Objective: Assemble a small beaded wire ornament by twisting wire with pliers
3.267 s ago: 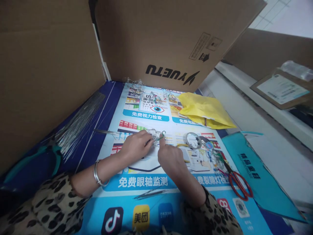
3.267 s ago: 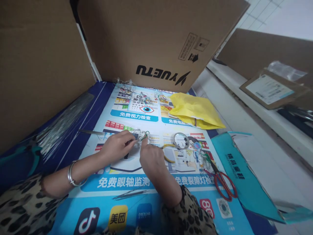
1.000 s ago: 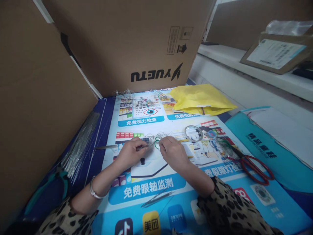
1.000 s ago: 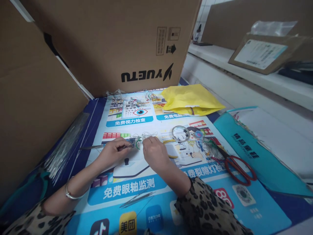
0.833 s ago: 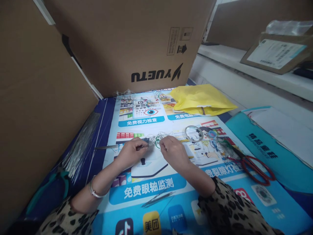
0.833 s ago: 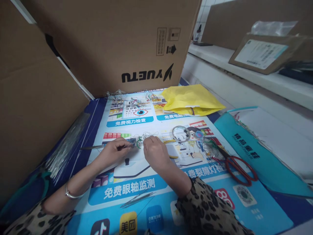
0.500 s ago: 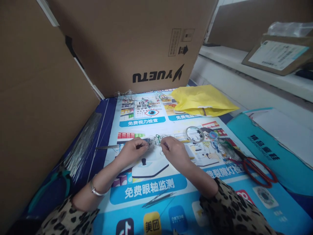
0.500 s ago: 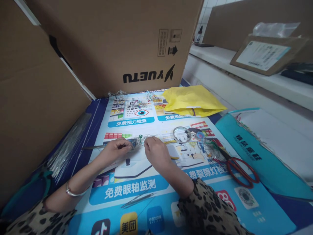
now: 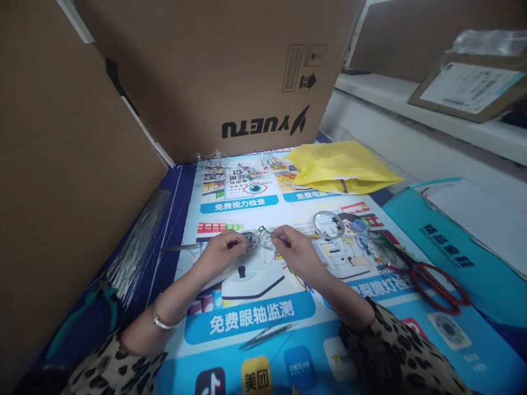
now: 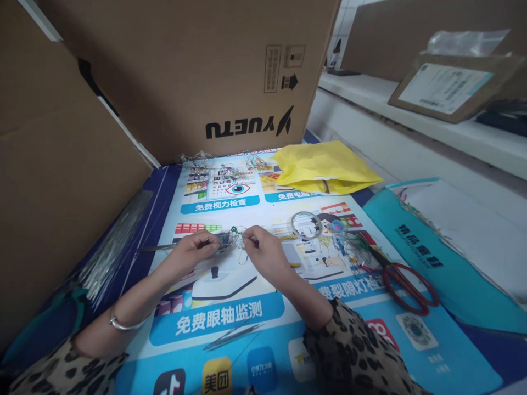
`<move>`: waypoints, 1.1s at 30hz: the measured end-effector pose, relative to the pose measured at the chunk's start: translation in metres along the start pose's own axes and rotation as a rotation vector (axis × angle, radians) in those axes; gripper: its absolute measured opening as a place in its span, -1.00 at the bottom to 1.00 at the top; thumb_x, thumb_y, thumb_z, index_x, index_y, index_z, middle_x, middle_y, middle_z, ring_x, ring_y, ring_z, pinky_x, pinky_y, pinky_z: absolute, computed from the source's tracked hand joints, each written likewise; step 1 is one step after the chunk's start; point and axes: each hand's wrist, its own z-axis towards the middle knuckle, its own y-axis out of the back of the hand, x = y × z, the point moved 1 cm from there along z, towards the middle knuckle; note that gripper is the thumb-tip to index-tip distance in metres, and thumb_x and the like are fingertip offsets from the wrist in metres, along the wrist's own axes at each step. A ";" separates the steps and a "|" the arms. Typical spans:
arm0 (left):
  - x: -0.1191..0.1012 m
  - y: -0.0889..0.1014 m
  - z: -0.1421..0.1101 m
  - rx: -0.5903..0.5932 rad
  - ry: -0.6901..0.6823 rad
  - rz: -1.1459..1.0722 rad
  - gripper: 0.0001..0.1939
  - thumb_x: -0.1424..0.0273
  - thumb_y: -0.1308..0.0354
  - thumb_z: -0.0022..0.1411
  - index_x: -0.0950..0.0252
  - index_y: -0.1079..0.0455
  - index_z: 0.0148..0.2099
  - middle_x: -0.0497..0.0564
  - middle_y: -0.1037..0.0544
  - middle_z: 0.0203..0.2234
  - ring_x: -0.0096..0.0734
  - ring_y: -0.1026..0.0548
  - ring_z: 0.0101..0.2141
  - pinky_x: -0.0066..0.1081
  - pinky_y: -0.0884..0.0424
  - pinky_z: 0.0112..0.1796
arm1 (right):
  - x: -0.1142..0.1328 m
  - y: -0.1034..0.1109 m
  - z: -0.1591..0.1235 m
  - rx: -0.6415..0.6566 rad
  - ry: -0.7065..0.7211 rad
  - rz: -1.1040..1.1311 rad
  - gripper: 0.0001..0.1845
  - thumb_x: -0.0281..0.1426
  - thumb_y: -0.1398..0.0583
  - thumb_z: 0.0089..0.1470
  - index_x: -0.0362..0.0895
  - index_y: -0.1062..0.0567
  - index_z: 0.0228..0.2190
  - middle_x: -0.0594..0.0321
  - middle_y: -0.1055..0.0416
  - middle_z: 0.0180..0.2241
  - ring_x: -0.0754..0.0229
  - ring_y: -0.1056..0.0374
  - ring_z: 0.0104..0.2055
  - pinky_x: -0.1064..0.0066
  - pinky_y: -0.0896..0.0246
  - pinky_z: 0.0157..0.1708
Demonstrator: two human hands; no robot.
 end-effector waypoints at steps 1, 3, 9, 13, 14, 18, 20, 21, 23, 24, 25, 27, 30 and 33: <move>0.000 0.000 0.000 -0.002 0.005 -0.012 -0.85 0.39 -0.04 0.09 0.33 -0.36 -0.45 -0.05 -0.39 -0.52 -0.45 -0.34 -0.43 -0.46 -0.24 -0.37 | 0.000 0.000 0.000 -0.002 0.004 0.005 -0.91 -0.38 -0.07 0.03 -0.09 -0.37 -0.41 0.40 -0.32 -0.55 0.31 -0.24 -0.49 0.49 -0.08 -0.47; 0.002 -0.001 0.001 -0.002 0.012 -0.040 -0.86 0.39 -0.04 0.09 0.32 -0.36 -0.44 -0.05 -0.38 -0.53 -0.46 -0.33 -0.45 -0.48 -0.23 -0.41 | 0.001 0.001 0.000 -0.001 0.010 0.012 -0.92 -0.37 -0.06 0.04 -0.09 -0.35 -0.41 0.41 -0.28 -0.57 0.32 -0.20 -0.52 0.50 -0.05 -0.50; 0.009 -0.001 0.002 -0.008 0.011 -0.060 -0.84 0.37 -0.04 0.13 0.32 -0.38 -0.41 -0.05 -0.37 -0.52 -0.47 -0.32 -0.46 -0.50 -0.22 -0.45 | 0.002 0.004 0.001 0.010 0.002 0.055 -0.91 -0.36 -0.05 0.05 -0.09 -0.33 -0.42 0.42 -0.26 -0.57 0.33 -0.16 -0.54 0.50 -0.03 -0.53; 0.007 0.002 0.002 0.024 0.024 -0.110 -0.84 0.37 -0.04 0.13 0.33 -0.38 -0.40 -0.04 -0.39 -0.50 -0.48 -0.31 -0.46 -0.51 -0.22 -0.45 | 0.001 0.004 0.003 0.022 -0.010 0.097 -0.90 -0.35 -0.07 0.04 -0.10 -0.34 -0.43 0.40 -0.27 -0.57 0.33 -0.17 -0.54 0.51 -0.03 -0.54; 0.007 0.003 0.003 0.041 0.038 -0.126 -0.83 0.35 -0.04 0.13 0.34 -0.37 -0.41 -0.05 -0.38 -0.51 -0.49 -0.30 -0.47 -0.50 -0.21 -0.45 | 0.002 0.005 0.003 0.024 -0.016 0.110 -0.90 -0.35 -0.07 0.03 -0.10 -0.35 -0.43 0.40 -0.27 -0.57 0.33 -0.17 -0.53 0.51 -0.04 -0.54; 0.007 0.004 0.005 0.119 0.113 -0.231 -0.77 0.27 -0.03 0.13 0.34 -0.31 -0.44 -0.11 -0.28 -0.59 -0.55 -0.20 -0.56 -0.52 -0.14 -0.50 | 0.003 0.007 0.002 0.033 -0.044 0.160 -0.92 -0.35 -0.10 0.02 -0.10 -0.36 -0.42 0.39 -0.28 -0.57 0.32 -0.20 -0.51 0.50 -0.07 -0.50; 0.008 0.005 0.005 0.141 0.137 -0.275 -0.77 0.26 -0.03 0.13 0.33 -0.32 -0.41 -0.11 -0.26 -0.61 -0.56 -0.17 -0.58 -0.52 -0.11 -0.53 | 0.004 0.007 0.002 0.036 -0.048 0.172 -0.92 -0.36 -0.10 0.02 -0.10 -0.35 -0.42 0.39 -0.29 -0.56 0.32 -0.20 -0.51 0.50 -0.08 -0.50; 0.009 0.005 0.005 0.147 0.144 -0.285 -0.77 0.26 -0.03 0.13 0.33 -0.34 -0.39 -0.10 -0.27 -0.61 -0.56 -0.17 -0.58 -0.52 -0.11 -0.53 | 0.004 0.007 0.002 0.038 -0.048 0.171 -0.92 -0.36 -0.10 0.02 -0.10 -0.35 -0.42 0.38 -0.29 -0.56 0.32 -0.20 -0.51 0.49 -0.09 -0.50; 0.009 0.006 0.004 0.151 0.153 -0.286 -0.78 0.27 -0.03 0.12 0.33 -0.37 -0.36 -0.07 -0.30 -0.59 -0.53 -0.21 -0.56 -0.51 -0.13 -0.53 | 0.005 0.008 0.002 0.039 -0.051 0.162 -0.92 -0.36 -0.10 0.01 -0.10 -0.36 -0.42 0.37 -0.30 -0.55 0.31 -0.21 -0.50 0.49 -0.10 -0.49; 0.009 0.007 0.004 0.150 0.157 -0.287 -0.78 0.28 -0.04 0.12 0.33 -0.39 -0.36 -0.06 -0.32 -0.58 -0.52 -0.22 -0.55 -0.51 -0.15 -0.53 | 0.005 0.008 0.002 0.039 -0.054 0.158 -0.92 -0.36 -0.10 0.01 -0.10 -0.36 -0.42 0.37 -0.31 -0.55 0.31 -0.22 -0.50 0.48 -0.11 -0.49; 0.009 0.007 0.004 0.150 0.161 -0.291 -0.79 0.29 -0.04 0.11 0.32 -0.40 -0.36 -0.05 -0.35 -0.56 -0.52 -0.24 -0.55 -0.51 -0.16 -0.53 | 0.005 0.008 0.002 0.038 -0.056 0.155 -0.92 -0.36 -0.10 0.00 -0.10 -0.36 -0.42 0.36 -0.32 -0.54 0.30 -0.22 -0.49 0.48 -0.12 -0.48; 0.009 0.008 0.003 0.150 0.168 -0.309 -0.81 0.32 -0.05 0.10 0.32 -0.42 -0.35 -0.04 -0.39 -0.54 -0.52 -0.25 -0.54 -0.52 -0.17 -0.53 | 0.005 0.008 0.002 0.034 -0.061 0.152 -0.92 -0.37 -0.11 -0.01 -0.10 -0.37 -0.42 0.36 -0.34 -0.54 0.30 -0.24 -0.49 0.48 -0.12 -0.48; 0.009 0.008 0.004 0.154 0.181 -0.346 -0.81 0.34 -0.05 0.10 0.32 -0.44 -0.35 -0.04 -0.41 -0.55 -0.54 -0.26 -0.57 -0.52 -0.17 -0.54 | 0.005 0.009 0.002 0.038 -0.064 0.152 -0.92 -0.37 -0.11 -0.01 -0.10 -0.38 -0.42 0.35 -0.35 -0.53 0.30 -0.25 -0.48 0.48 -0.12 -0.48; 0.009 0.009 0.005 0.158 0.198 -0.369 -0.81 0.32 -0.06 0.09 0.32 -0.43 -0.38 -0.04 -0.41 -0.57 -0.54 -0.24 -0.59 -0.51 -0.16 -0.55 | 0.006 0.010 0.003 0.042 -0.059 0.158 -0.93 -0.36 -0.11 -0.01 -0.10 -0.37 -0.43 0.36 -0.35 -0.53 0.30 -0.25 -0.49 0.49 -0.12 -0.48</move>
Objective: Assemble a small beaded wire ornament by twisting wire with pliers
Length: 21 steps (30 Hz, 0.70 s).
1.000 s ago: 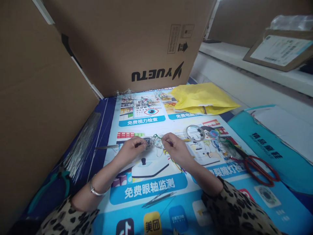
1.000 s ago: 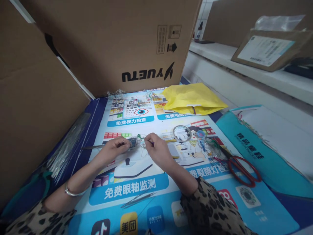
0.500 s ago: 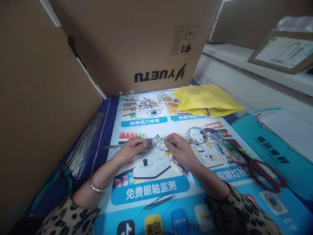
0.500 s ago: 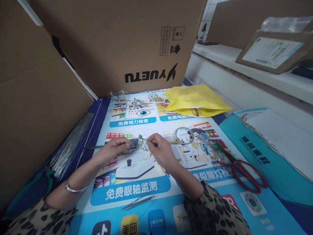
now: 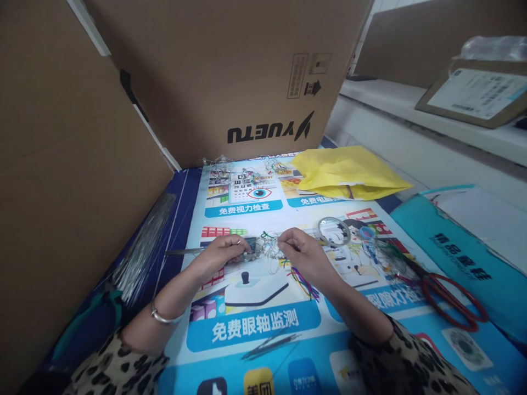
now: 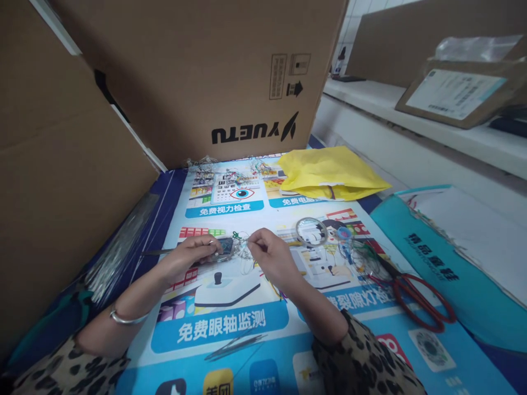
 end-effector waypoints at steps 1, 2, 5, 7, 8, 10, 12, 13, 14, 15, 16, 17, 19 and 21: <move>0.000 0.000 0.000 0.001 0.006 -0.002 -0.81 0.32 -0.07 0.08 0.32 -0.43 -0.38 -0.05 -0.40 -0.58 -0.55 -0.24 -0.60 -0.51 -0.15 -0.55 | 0.000 0.000 0.000 -0.002 0.000 0.001 -0.92 -0.36 -0.11 0.00 -0.10 -0.37 -0.43 0.37 -0.35 -0.53 0.31 -0.25 -0.49 0.49 -0.11 -0.48; -0.001 0.000 0.000 0.003 0.010 -0.003 -0.81 0.33 -0.07 0.08 0.32 -0.43 -0.38 -0.06 -0.38 -0.59 -0.55 -0.23 -0.60 -0.51 -0.14 -0.55 | 0.000 0.001 0.000 -0.003 -0.003 0.000 -0.92 -0.36 -0.11 -0.01 -0.10 -0.37 -0.43 0.37 -0.34 -0.54 0.31 -0.24 -0.49 0.49 -0.11 -0.49; -0.002 0.001 -0.001 0.012 0.015 -0.007 -0.81 0.33 -0.07 0.08 0.32 -0.44 -0.38 -0.07 -0.35 -0.61 -0.56 -0.22 -0.60 -0.52 -0.13 -0.56 | 0.001 0.001 0.000 0.002 -0.012 0.000 -0.92 -0.36 -0.11 -0.01 -0.11 -0.37 -0.43 0.37 -0.32 -0.56 0.32 -0.22 -0.51 0.50 -0.08 -0.51; -0.003 0.001 -0.001 0.019 0.011 -0.016 -0.81 0.33 -0.08 0.07 0.32 -0.44 -0.38 -0.07 -0.35 -0.61 -0.56 -0.22 -0.59 -0.52 -0.13 -0.56 | 0.001 0.002 -0.001 0.008 -0.012 0.006 -0.92 -0.36 -0.11 -0.01 -0.11 -0.37 -0.43 0.38 -0.31 -0.57 0.32 -0.21 -0.52 0.50 -0.06 -0.53; -0.003 0.001 -0.001 0.025 0.011 -0.021 -0.82 0.32 -0.08 0.08 0.32 -0.44 -0.38 -0.07 -0.36 -0.61 -0.55 -0.24 -0.59 -0.52 -0.13 -0.55 | 0.002 0.002 -0.001 0.011 -0.013 0.010 -0.91 -0.35 -0.11 0.00 -0.10 -0.37 -0.43 0.38 -0.31 -0.57 0.32 -0.20 -0.52 0.50 -0.05 -0.53; -0.002 0.002 -0.001 0.020 0.022 -0.028 -0.81 0.32 -0.08 0.08 0.32 -0.44 -0.38 -0.07 -0.38 -0.61 -0.55 -0.25 -0.59 -0.52 -0.13 -0.55 | 0.002 0.002 -0.001 0.014 -0.022 0.020 -0.91 -0.34 -0.11 0.00 -0.10 -0.37 -0.42 0.39 -0.30 -0.58 0.32 -0.19 -0.53 0.50 -0.04 -0.54; 0.000 0.003 0.000 0.023 0.029 -0.030 -0.80 0.31 -0.07 0.09 0.32 -0.44 -0.38 -0.07 -0.39 -0.61 -0.56 -0.27 -0.58 -0.52 -0.12 -0.54 | 0.002 0.002 -0.001 0.012 -0.034 0.016 -0.90 -0.34 -0.11 -0.01 -0.10 -0.37 -0.42 0.38 -0.30 -0.58 0.32 -0.19 -0.53 0.50 -0.05 -0.55; 0.000 0.003 0.000 0.030 0.027 -0.032 -0.80 0.31 -0.06 0.11 0.32 -0.43 -0.38 -0.07 -0.39 -0.62 -0.56 -0.27 -0.58 -0.52 -0.12 -0.54 | 0.002 0.002 -0.001 0.011 -0.039 0.007 -0.90 -0.34 -0.12 -0.01 -0.10 -0.37 -0.42 0.38 -0.31 -0.57 0.32 -0.20 -0.53 0.50 -0.06 -0.55; 0.000 0.003 0.000 0.039 0.023 -0.037 -0.79 0.31 -0.05 0.12 0.33 -0.43 -0.38 -0.07 -0.39 -0.62 -0.56 -0.28 -0.58 -0.52 -0.11 -0.54 | 0.003 0.003 -0.001 0.009 -0.039 -0.002 -0.90 -0.34 -0.12 -0.01 -0.11 -0.38 -0.42 0.37 -0.32 -0.57 0.32 -0.20 -0.53 0.49 -0.06 -0.54; 0.000 0.003 0.000 0.045 0.019 -0.046 -0.79 0.30 -0.05 0.13 0.33 -0.42 -0.38 -0.06 -0.41 -0.60 -0.57 -0.28 -0.58 -0.52 -0.11 -0.53 | 0.003 0.003 -0.001 0.007 -0.038 -0.010 -0.90 -0.34 -0.12 -0.02 -0.11 -0.38 -0.41 0.36 -0.33 -0.56 0.32 -0.20 -0.53 0.49 -0.07 -0.54; 0.000 0.002 0.000 0.048 0.019 -0.062 -0.79 0.30 -0.05 0.13 0.34 -0.41 -0.37 -0.05 -0.43 -0.56 -0.57 -0.29 -0.58 -0.52 -0.11 -0.53 | 0.003 0.003 -0.001 0.007 -0.036 -0.015 -0.89 -0.34 -0.12 -0.02 -0.11 -0.38 -0.41 0.36 -0.33 -0.56 0.32 -0.21 -0.52 0.49 -0.07 -0.54; 0.000 0.002 0.000 0.047 0.025 -0.086 -0.79 0.30 -0.05 0.13 0.34 -0.40 -0.35 -0.03 -0.46 -0.52 -0.58 -0.29 -0.58 -0.53 -0.11 -0.53 | 0.003 0.003 -0.001 0.009 -0.036 -0.017 -0.89 -0.33 -0.12 -0.02 -0.11 -0.38 -0.41 0.35 -0.33 -0.55 0.32 -0.21 -0.52 0.49 -0.08 -0.53; -0.001 0.001 -0.001 0.046 0.042 -0.142 -0.80 0.30 -0.07 0.12 0.35 -0.37 -0.31 0.00 -0.50 -0.43 -0.60 -0.30 -0.58 -0.53 -0.14 -0.52 | 0.004 0.003 -0.001 0.013 -0.041 -0.010 -0.88 -0.33 -0.12 -0.01 -0.12 -0.38 -0.41 0.34 -0.34 -0.55 0.31 -0.21 -0.52 0.49 -0.08 -0.53; -0.002 0.000 -0.001 0.054 0.053 -0.181 -0.80 0.30 -0.08 0.11 0.35 -0.35 -0.29 0.01 -0.51 -0.40 -0.61 -0.30 -0.59 -0.53 -0.14 -0.51 | 0.004 0.003 -0.001 0.016 -0.049 -0.005 -0.88 -0.32 -0.13 -0.01 -0.12 -0.37 -0.42 0.34 -0.34 -0.55 0.31 -0.21 -0.51 0.48 -0.08 -0.53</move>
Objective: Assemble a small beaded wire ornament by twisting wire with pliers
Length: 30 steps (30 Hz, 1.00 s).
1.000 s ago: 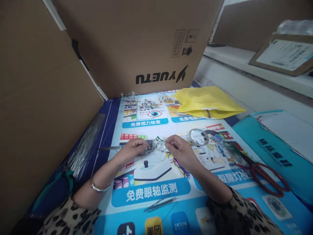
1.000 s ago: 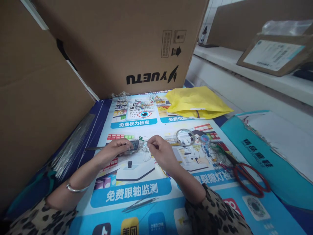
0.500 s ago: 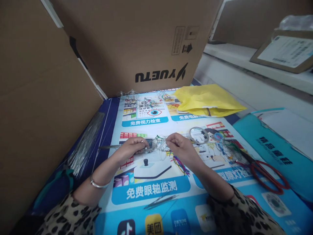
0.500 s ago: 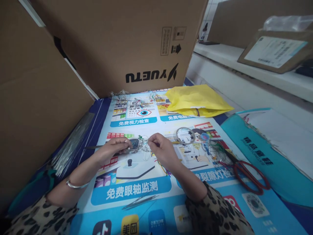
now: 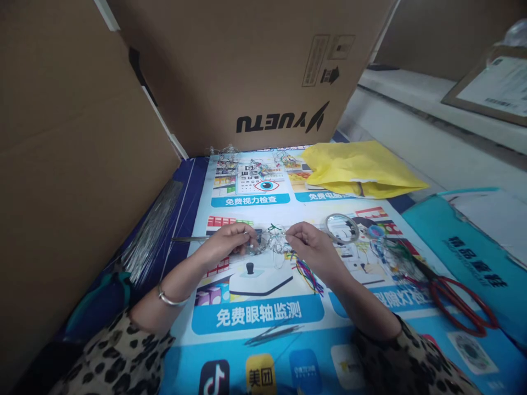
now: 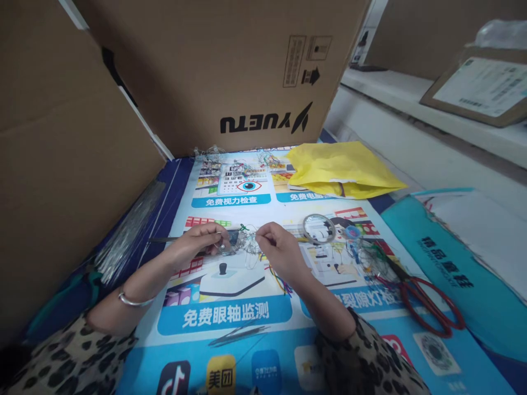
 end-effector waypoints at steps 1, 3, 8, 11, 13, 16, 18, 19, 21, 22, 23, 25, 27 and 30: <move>0.000 0.000 0.000 0.005 0.001 -0.008 -0.80 0.31 -0.08 0.11 0.36 -0.34 -0.28 0.01 -0.51 -0.41 -0.62 -0.29 -0.59 -0.53 -0.14 -0.52 | 0.000 0.000 0.000 -0.001 -0.002 0.000 -0.89 -0.32 -0.13 -0.01 -0.12 -0.37 -0.42 0.35 -0.33 -0.55 0.31 -0.21 -0.51 0.48 -0.08 -0.52; 0.000 -0.001 0.000 0.009 -0.005 -0.011 -0.80 0.31 -0.07 0.12 0.35 -0.33 -0.28 0.01 -0.52 -0.41 -0.63 -0.29 -0.60 -0.53 -0.13 -0.52 | 0.000 0.000 0.000 -0.007 -0.006 -0.003 -0.89 -0.33 -0.13 -0.01 -0.11 -0.38 -0.42 0.36 -0.32 -0.56 0.32 -0.20 -0.52 0.49 -0.07 -0.52; 0.001 -0.001 0.001 0.000 -0.020 -0.028 -0.82 0.33 -0.07 0.13 0.35 -0.32 -0.27 0.01 -0.53 -0.41 -0.63 -0.28 -0.61 -0.52 -0.12 -0.52 | -0.002 0.000 0.002 -0.010 -0.009 -0.004 -0.89 -0.32 -0.14 -0.02 -0.11 -0.38 -0.42 0.37 -0.30 -0.56 0.32 -0.19 -0.52 0.49 -0.06 -0.52; 0.000 -0.002 0.000 -0.004 -0.027 -0.036 -0.84 0.35 -0.06 0.13 0.34 -0.31 -0.27 0.00 -0.52 -0.43 -0.63 -0.27 -0.60 -0.52 -0.12 -0.51 | -0.001 -0.001 0.002 -0.002 -0.015 -0.008 -0.87 -0.31 -0.13 -0.02 -0.11 -0.39 -0.41 0.36 -0.32 -0.55 0.31 -0.20 -0.52 0.49 -0.07 -0.52; 0.000 -0.002 0.000 0.002 -0.029 -0.039 -0.84 0.36 -0.06 0.13 0.34 -0.31 -0.26 -0.01 -0.52 -0.44 -0.63 -0.27 -0.59 -0.52 -0.12 -0.51 | 0.001 -0.001 0.001 0.003 -0.017 -0.013 -0.86 -0.30 -0.13 -0.01 -0.11 -0.40 -0.40 0.36 -0.32 -0.56 0.31 -0.20 -0.52 0.49 -0.07 -0.53; 0.000 -0.002 0.000 0.013 -0.028 -0.047 -0.83 0.35 -0.07 0.13 0.34 -0.32 -0.25 0.00 -0.53 -0.43 -0.61 -0.29 -0.57 -0.52 -0.14 -0.49 | 0.003 0.000 0.000 0.008 -0.016 -0.034 -0.84 -0.30 -0.12 0.00 -0.11 -0.42 -0.38 0.35 -0.34 -0.55 0.31 -0.20 -0.52 0.49 -0.06 -0.53; 0.001 -0.002 0.000 0.018 -0.031 -0.052 -0.82 0.34 -0.07 0.14 0.34 -0.32 -0.25 0.00 -0.52 -0.42 -0.60 -0.30 -0.56 -0.52 -0.16 -0.48 | 0.004 0.000 -0.001 0.014 -0.015 -0.048 -0.83 -0.31 -0.12 0.00 -0.11 -0.43 -0.36 0.34 -0.35 -0.54 0.31 -0.19 -0.53 0.49 -0.06 -0.53; 0.001 -0.001 0.000 0.020 -0.033 -0.052 -0.82 0.33 -0.06 0.14 0.34 -0.32 -0.25 0.00 -0.52 -0.42 -0.59 -0.31 -0.55 -0.51 -0.17 -0.47 | 0.004 -0.001 -0.001 0.015 -0.013 -0.054 -0.83 -0.31 -0.12 0.01 -0.11 -0.44 -0.35 0.34 -0.36 -0.54 0.31 -0.19 -0.53 0.49 -0.06 -0.53; 0.002 0.000 0.000 0.021 -0.037 -0.048 -0.82 0.32 -0.06 0.15 0.34 -0.32 -0.25 0.01 -0.52 -0.41 -0.59 -0.31 -0.54 -0.51 -0.18 -0.46 | 0.003 -0.001 -0.002 0.020 -0.006 -0.058 -0.82 -0.31 -0.11 0.01 -0.10 -0.45 -0.34 0.35 -0.36 -0.54 0.32 -0.18 -0.54 0.49 -0.05 -0.54; 0.003 0.000 0.000 0.022 -0.043 -0.044 -0.82 0.32 -0.05 0.16 0.34 -0.32 -0.25 0.00 -0.51 -0.41 -0.58 -0.31 -0.54 -0.51 -0.18 -0.46 | 0.002 -0.001 -0.002 0.024 0.001 -0.059 -0.81 -0.31 -0.11 0.02 -0.10 -0.45 -0.33 0.35 -0.36 -0.54 0.32 -0.17 -0.54 0.49 -0.05 -0.54; 0.003 0.000 0.001 0.024 -0.050 -0.038 -0.82 0.32 -0.05 0.17 0.34 -0.33 -0.25 0.00 -0.51 -0.41 -0.58 -0.31 -0.53 -0.51 -0.18 -0.45 | 0.001 -0.001 -0.002 0.027 0.007 -0.059 -0.81 -0.31 -0.11 0.02 -0.10 -0.45 -0.33 0.35 -0.37 -0.53 0.32 -0.17 -0.54 0.49 -0.05 -0.54; 0.004 0.001 0.001 0.028 -0.059 -0.026 -0.81 0.31 -0.05 0.17 0.33 -0.33 -0.24 0.00 -0.50 -0.40 -0.58 -0.32 -0.52 -0.51 -0.18 -0.45 | 0.000 0.000 -0.002 0.028 0.016 -0.066 -0.81 -0.31 -0.11 0.02 -0.10 -0.46 -0.32 0.34 -0.38 -0.52 0.32 -0.18 -0.53 0.49 -0.05 -0.53; 0.003 0.000 0.001 0.025 -0.055 -0.024 -0.80 0.30 -0.06 0.17 0.34 -0.34 -0.24 0.00 -0.50 -0.39 -0.59 -0.32 -0.52 -0.52 -0.18 -0.46 | -0.002 0.000 -0.002 0.019 0.020 -0.077 -0.81 -0.32 -0.11 0.03 -0.09 -0.46 -0.32 0.34 -0.38 -0.51 0.31 -0.20 -0.52 0.49 -0.06 -0.53; 0.001 -0.001 0.000 0.004 -0.045 -0.030 -0.81 0.31 -0.07 0.16 0.35 -0.34 -0.26 -0.01 -0.47 -0.40 -0.61 -0.32 -0.54 -0.52 -0.18 -0.47 | -0.002 0.000 -0.002 0.008 0.023 -0.088 -0.81 -0.32 -0.11 0.02 -0.09 -0.47 -0.32 0.34 -0.37 -0.53 0.31 -0.19 -0.53 0.49 -0.06 -0.53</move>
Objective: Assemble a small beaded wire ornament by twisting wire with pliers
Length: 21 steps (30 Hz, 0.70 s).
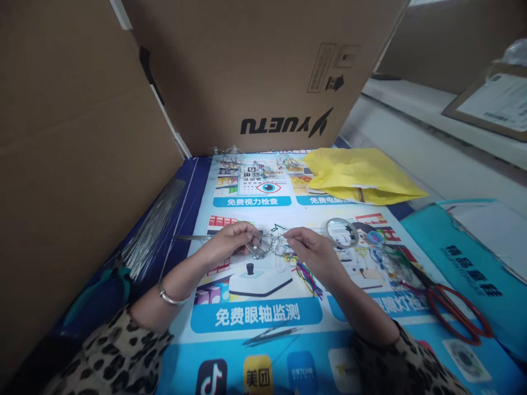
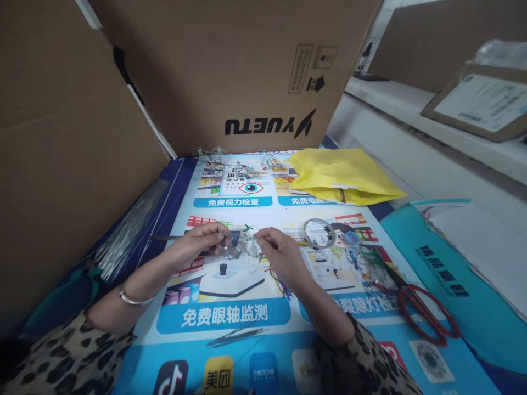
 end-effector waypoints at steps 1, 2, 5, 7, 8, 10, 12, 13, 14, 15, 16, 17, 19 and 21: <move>-0.001 0.000 0.000 -0.008 0.001 0.001 -0.82 0.32 -0.07 0.16 0.35 -0.34 -0.27 -0.02 -0.46 -0.41 -0.62 -0.32 -0.55 -0.52 -0.18 -0.48 | 0.000 0.000 0.000 -0.003 0.003 0.000 -0.81 -0.32 -0.11 0.02 -0.10 -0.47 -0.32 0.35 -0.36 -0.54 0.31 -0.18 -0.54 0.49 -0.06 -0.53; -0.002 -0.001 0.000 -0.016 0.002 0.005 -0.82 0.33 -0.06 0.15 0.35 -0.34 -0.27 -0.02 -0.45 -0.42 -0.63 -0.32 -0.56 -0.53 -0.18 -0.49 | 0.000 0.000 0.000 -0.006 0.004 0.001 -0.81 -0.32 -0.11 0.02 -0.10 -0.47 -0.33 0.35 -0.35 -0.55 0.32 -0.17 -0.54 0.49 -0.06 -0.53; -0.003 -0.001 0.000 -0.042 0.013 0.029 -0.83 0.35 -0.06 0.15 0.36 -0.34 -0.28 -0.05 -0.41 -0.46 -0.65 -0.32 -0.59 -0.53 -0.16 -0.51 | -0.001 -0.001 0.000 -0.005 0.005 0.009 -0.81 -0.31 -0.11 0.02 -0.10 -0.47 -0.33 0.36 -0.33 -0.57 0.32 -0.15 -0.56 0.49 -0.04 -0.55; -0.003 -0.001 0.000 -0.064 0.012 0.045 -0.84 0.35 -0.06 0.14 0.36 -0.34 -0.29 -0.07 -0.39 -0.49 -0.65 -0.31 -0.59 -0.54 -0.16 -0.52 | -0.002 -0.001 0.000 -0.005 0.013 0.018 -0.81 -0.30 -0.11 0.02 -0.10 -0.47 -0.33 0.35 -0.34 -0.55 0.32 -0.16 -0.55 0.49 -0.04 -0.55; -0.003 -0.001 0.000 -0.074 0.006 0.053 -0.84 0.35 -0.06 0.14 0.36 -0.34 -0.29 -0.08 -0.37 -0.50 -0.65 -0.31 -0.59 -0.54 -0.16 -0.53 | -0.002 -0.001 0.000 -0.005 0.017 0.020 -0.81 -0.30 -0.11 0.02 -0.10 -0.47 -0.33 0.35 -0.35 -0.54 0.32 -0.17 -0.54 0.49 -0.05 -0.54; -0.003 -0.001 0.000 -0.089 -0.008 0.070 -0.85 0.36 -0.07 0.13 0.36 -0.35 -0.30 -0.10 -0.35 -0.52 -0.64 -0.30 -0.59 -0.53 -0.16 -0.53 | -0.003 -0.001 0.001 -0.005 0.017 0.021 -0.80 -0.29 -0.12 0.02 -0.10 -0.47 -0.34 0.34 -0.35 -0.54 0.31 -0.17 -0.54 0.49 -0.05 -0.55; -0.003 -0.001 0.000 -0.094 -0.016 0.087 -0.85 0.36 -0.07 0.12 0.35 -0.35 -0.30 -0.10 -0.33 -0.53 -0.63 -0.29 -0.59 -0.53 -0.17 -0.53 | -0.003 -0.001 0.001 -0.004 0.013 0.018 -0.80 -0.29 -0.12 0.02 -0.10 -0.47 -0.34 0.35 -0.34 -0.56 0.31 -0.16 -0.55 0.49 -0.04 -0.56; -0.003 -0.001 0.000 -0.093 -0.018 0.095 -0.85 0.36 -0.07 0.11 0.35 -0.36 -0.30 -0.10 -0.33 -0.53 -0.63 -0.29 -0.59 -0.53 -0.18 -0.52 | -0.003 -0.001 0.001 -0.005 0.012 0.017 -0.79 -0.28 -0.12 0.02 -0.10 -0.47 -0.33 0.35 -0.33 -0.57 0.32 -0.15 -0.56 0.49 -0.04 -0.56; -0.003 -0.001 0.000 -0.089 -0.021 0.101 -0.84 0.36 -0.07 0.11 0.35 -0.36 -0.30 -0.11 -0.33 -0.54 -0.63 -0.28 -0.59 -0.53 -0.18 -0.52 | -0.002 -0.001 0.001 -0.005 0.013 0.016 -0.79 -0.28 -0.12 0.02 -0.10 -0.47 -0.33 0.35 -0.33 -0.56 0.32 -0.15 -0.56 0.49 -0.04 -0.56; -0.003 -0.001 0.000 -0.083 -0.027 0.106 -0.84 0.36 -0.06 0.11 0.35 -0.36 -0.29 -0.11 -0.32 -0.55 -0.63 -0.27 -0.60 -0.52 -0.18 -0.52 | -0.002 -0.001 0.001 -0.005 0.012 0.013 -0.79 -0.29 -0.12 0.02 -0.10 -0.47 -0.33 0.35 -0.33 -0.56 0.32 -0.15 -0.56 0.49 -0.04 -0.56; -0.003 -0.001 0.000 -0.074 -0.035 0.110 -0.84 0.36 -0.06 0.11 0.35 -0.36 -0.29 -0.11 -0.32 -0.56 -0.62 -0.26 -0.59 -0.52 -0.18 -0.52 | -0.001 -0.001 0.001 -0.004 0.009 0.009 -0.79 -0.29 -0.11 0.02 -0.10 -0.47 -0.33 0.35 -0.33 -0.56 0.32 -0.14 -0.55 0.49 -0.04 -0.55; -0.004 -0.001 0.000 -0.066 -0.046 0.113 -0.84 0.35 -0.06 0.11 0.35 -0.36 -0.29 -0.11 -0.32 -0.57 -0.61 -0.26 -0.59 -0.52 -0.18 -0.51 | 0.000 0.000 0.001 -0.004 0.004 0.004 -0.79 -0.29 -0.11 0.02 -0.10 -0.47 -0.33 0.35 -0.33 -0.56 0.32 -0.14 -0.55 0.48 -0.03 -0.55; -0.004 -0.001 0.000 -0.052 -0.067 0.124 -0.82 0.34 -0.06 0.12 0.35 -0.37 -0.29 -0.10 -0.33 -0.58 -0.58 -0.27 -0.56 -0.50 -0.20 -0.48 | 0.000 0.000 0.000 -0.004 -0.001 0.002 -0.79 -0.29 -0.11 0.02 -0.10 -0.47 -0.33 0.35 -0.32 -0.57 0.32 -0.13 -0.56 0.48 -0.03 -0.56; -0.003 0.000 0.000 -0.049 -0.077 0.153 -0.82 0.33 -0.06 0.12 0.35 -0.37 -0.29 -0.08 -0.36 -0.57 -0.55 -0.29 -0.53 -0.49 -0.20 -0.46 | 0.000 0.000 -0.001 -0.003 0.001 0.011 -0.79 -0.28 -0.11 0.02 -0.10 -0.47 -0.33 0.35 -0.30 -0.58 0.32 -0.12 -0.56 0.48 -0.02 -0.56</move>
